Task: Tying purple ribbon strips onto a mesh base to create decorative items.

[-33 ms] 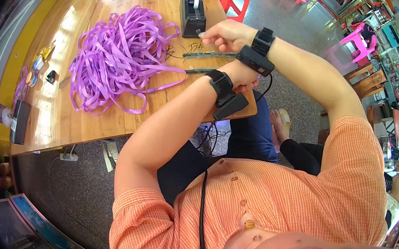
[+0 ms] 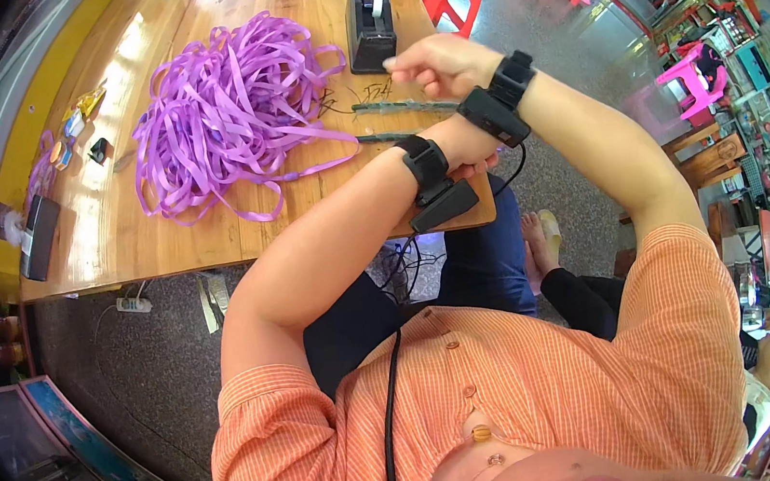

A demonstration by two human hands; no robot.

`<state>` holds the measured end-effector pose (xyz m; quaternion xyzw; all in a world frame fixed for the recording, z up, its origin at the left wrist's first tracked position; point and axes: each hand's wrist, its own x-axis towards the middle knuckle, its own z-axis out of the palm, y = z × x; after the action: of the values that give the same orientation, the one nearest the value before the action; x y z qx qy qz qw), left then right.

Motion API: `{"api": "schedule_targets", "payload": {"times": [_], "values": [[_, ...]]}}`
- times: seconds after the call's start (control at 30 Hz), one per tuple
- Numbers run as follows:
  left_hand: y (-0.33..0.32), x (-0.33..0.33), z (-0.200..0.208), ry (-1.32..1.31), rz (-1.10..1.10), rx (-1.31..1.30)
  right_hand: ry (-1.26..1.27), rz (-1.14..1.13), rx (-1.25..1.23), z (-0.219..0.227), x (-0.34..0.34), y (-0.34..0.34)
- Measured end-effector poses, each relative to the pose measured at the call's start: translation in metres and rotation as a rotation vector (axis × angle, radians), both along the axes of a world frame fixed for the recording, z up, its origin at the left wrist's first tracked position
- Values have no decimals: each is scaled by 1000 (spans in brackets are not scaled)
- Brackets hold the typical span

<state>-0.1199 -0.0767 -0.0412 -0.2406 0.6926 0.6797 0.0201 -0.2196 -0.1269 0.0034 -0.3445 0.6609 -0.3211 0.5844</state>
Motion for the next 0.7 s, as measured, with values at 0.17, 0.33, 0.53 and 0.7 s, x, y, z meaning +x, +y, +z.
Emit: {"api": "schedule_targets", "payload": {"times": [0.17, 0.33, 0.53, 0.7], "values": [[-5, 1, 8, -53, -25, -4, 129, 234, -231, 40, -52, 38], [-12, -2, 3, -13, -1, -29, 532, 578, -205, 41, -97, 76], [-13, -5, 4, -35, -50, 30, 790, 778, -281, 22, -111, 83], [-12, -2, 3, -31, -40, 73, 805, 830, -300, 22, -108, 75]]}}
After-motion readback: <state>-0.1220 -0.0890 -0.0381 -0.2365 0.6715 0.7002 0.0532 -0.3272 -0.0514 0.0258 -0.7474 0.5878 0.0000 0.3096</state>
